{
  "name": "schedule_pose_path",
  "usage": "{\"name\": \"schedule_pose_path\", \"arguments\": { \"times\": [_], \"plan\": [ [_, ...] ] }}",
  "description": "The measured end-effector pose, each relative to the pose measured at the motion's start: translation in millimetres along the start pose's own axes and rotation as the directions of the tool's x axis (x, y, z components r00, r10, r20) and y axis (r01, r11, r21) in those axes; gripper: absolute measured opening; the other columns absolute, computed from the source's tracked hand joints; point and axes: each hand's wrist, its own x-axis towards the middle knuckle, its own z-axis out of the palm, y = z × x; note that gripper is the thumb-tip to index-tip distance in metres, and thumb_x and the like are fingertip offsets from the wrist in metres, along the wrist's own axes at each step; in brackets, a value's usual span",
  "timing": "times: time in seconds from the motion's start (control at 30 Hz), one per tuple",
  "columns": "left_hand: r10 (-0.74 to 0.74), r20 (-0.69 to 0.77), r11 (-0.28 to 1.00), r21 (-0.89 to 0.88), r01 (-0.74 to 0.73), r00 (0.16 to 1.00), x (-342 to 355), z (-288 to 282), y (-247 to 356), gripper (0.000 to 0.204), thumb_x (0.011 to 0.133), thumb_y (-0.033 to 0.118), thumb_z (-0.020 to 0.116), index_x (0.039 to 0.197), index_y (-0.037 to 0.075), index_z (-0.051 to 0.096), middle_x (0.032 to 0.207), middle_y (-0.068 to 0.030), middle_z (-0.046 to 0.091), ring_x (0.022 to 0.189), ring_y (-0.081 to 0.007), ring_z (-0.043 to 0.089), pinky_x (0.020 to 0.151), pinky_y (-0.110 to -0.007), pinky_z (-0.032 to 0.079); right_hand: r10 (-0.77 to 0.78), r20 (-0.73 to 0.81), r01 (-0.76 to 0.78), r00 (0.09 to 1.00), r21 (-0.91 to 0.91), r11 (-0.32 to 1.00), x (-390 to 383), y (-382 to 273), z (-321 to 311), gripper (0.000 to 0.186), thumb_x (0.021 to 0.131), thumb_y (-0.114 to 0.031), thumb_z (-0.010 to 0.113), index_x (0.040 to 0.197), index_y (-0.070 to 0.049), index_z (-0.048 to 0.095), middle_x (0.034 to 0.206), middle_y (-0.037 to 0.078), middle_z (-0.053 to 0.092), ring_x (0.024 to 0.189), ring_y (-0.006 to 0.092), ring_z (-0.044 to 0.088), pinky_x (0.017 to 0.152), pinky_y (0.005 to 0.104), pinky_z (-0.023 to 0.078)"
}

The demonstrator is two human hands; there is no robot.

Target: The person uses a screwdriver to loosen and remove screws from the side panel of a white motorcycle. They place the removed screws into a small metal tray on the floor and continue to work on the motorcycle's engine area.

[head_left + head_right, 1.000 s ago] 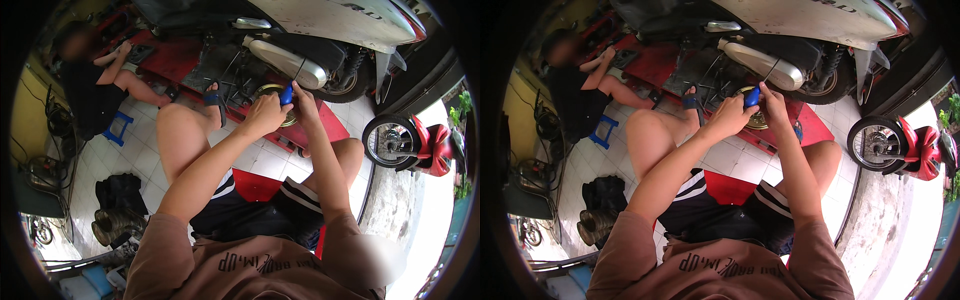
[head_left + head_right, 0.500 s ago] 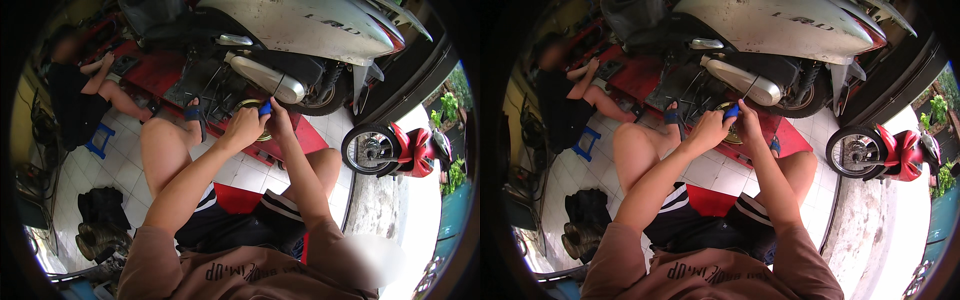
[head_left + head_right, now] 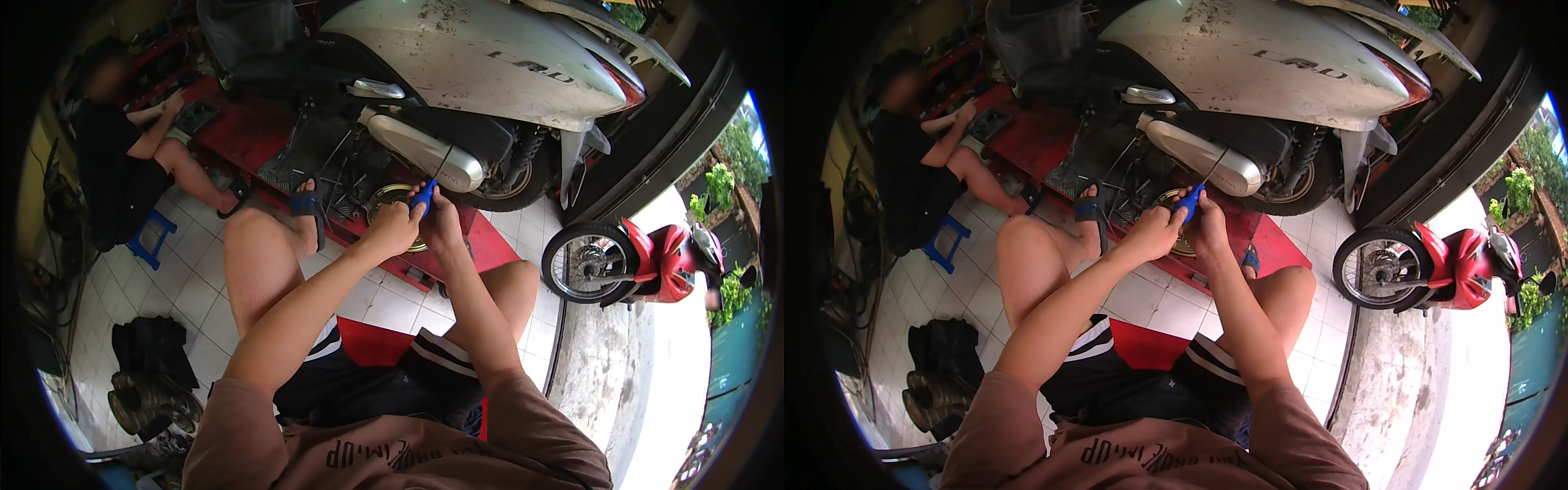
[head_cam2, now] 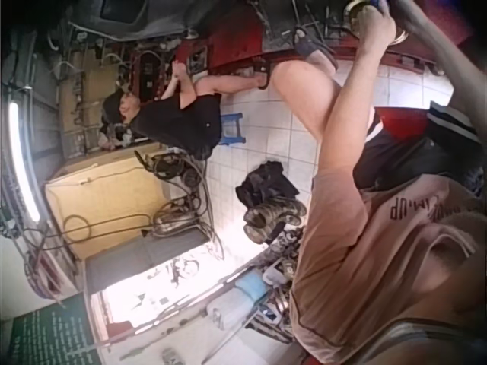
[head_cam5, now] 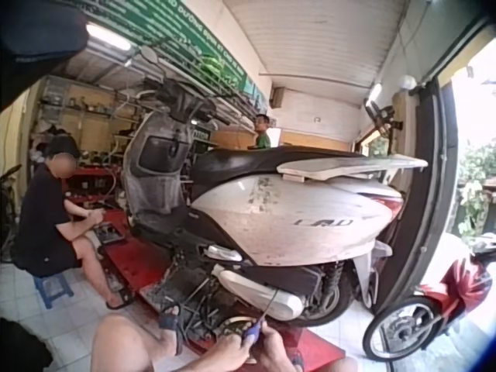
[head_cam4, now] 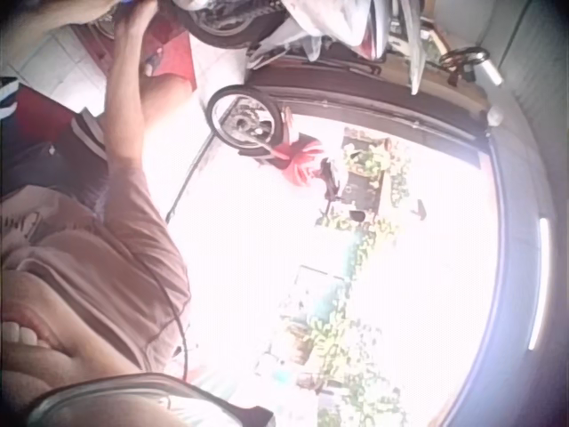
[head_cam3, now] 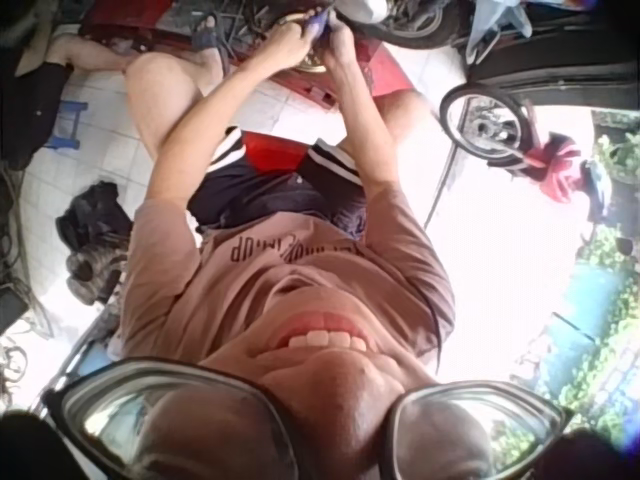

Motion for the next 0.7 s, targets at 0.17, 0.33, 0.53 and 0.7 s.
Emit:
{"name": "schedule_pose_path", "arguments": {
  "times": [0.17,0.33,0.53,0.7],
  "plan": [
    [0.219,-0.168,0.964,0.192,-0.186,0.961,-7,-12,9,0.032,0.085,0.025,0.064,0.081,-0.007,0.064,0.075,-0.0253,0.064,0.074,-0.0411,0.064,0.067,-0.045,0.052,0.006,-0.086,-0.018,0.996,-0.141,0.990,-2,-6,4,0.025,0.100,-0.025,0.043,0.101,-0.001,0.052,0.093,0.008,0.058,0.088,0.0189,0.056,0.076,0.0324,0.045],
    [0.340,-0.142,0.904,0.322,-0.281,0.930,-13,-15,13,0.026,0.075,0.015,0.073,0.086,-0.005,0.063,0.074,-0.0240,0.065,0.072,-0.0397,0.064,0.068,-0.045,0.052,-0.048,-0.161,-0.003,0.986,-0.299,0.954,-6,-11,3,0.028,0.096,-0.028,0.053,0.092,-0.001,0.057,0.079,0.007,0.061,0.072,0.0143,0.057,0.066,0.0283,0.045],
    [0.192,-0.069,0.958,0.228,-0.172,0.979,-16,-10,19,0.042,0.084,0.032,0.066,0.080,-0.009,0.061,0.074,-0.0250,0.064,0.074,-0.0391,0.065,0.068,-0.045,0.051,-0.030,-0.168,-0.013,0.985,-0.250,0.968,-4,-18,1,0.028,0.098,-0.026,0.048,0.098,0.000,0.055,0.088,0.010,0.060,0.081,0.0182,0.057,0.073,0.0318,0.047],
    [0.174,-0.130,0.985,0.009,-0.174,0.976,-7,3,14,0.051,0.094,0.037,0.052,0.072,-0.009,0.060,0.066,-0.0279,0.060,0.068,-0.0428,0.062,0.062,-0.050,0.048,0.026,-0.044,-0.026,0.999,-0.008,1.000,3,-17,-3,0.024,0.099,-0.022,0.043,0.106,-0.001,0.051,0.100,0.011,0.059,0.092,0.0206,0.056,0.085,0.0353,0.046]
  ]
}}
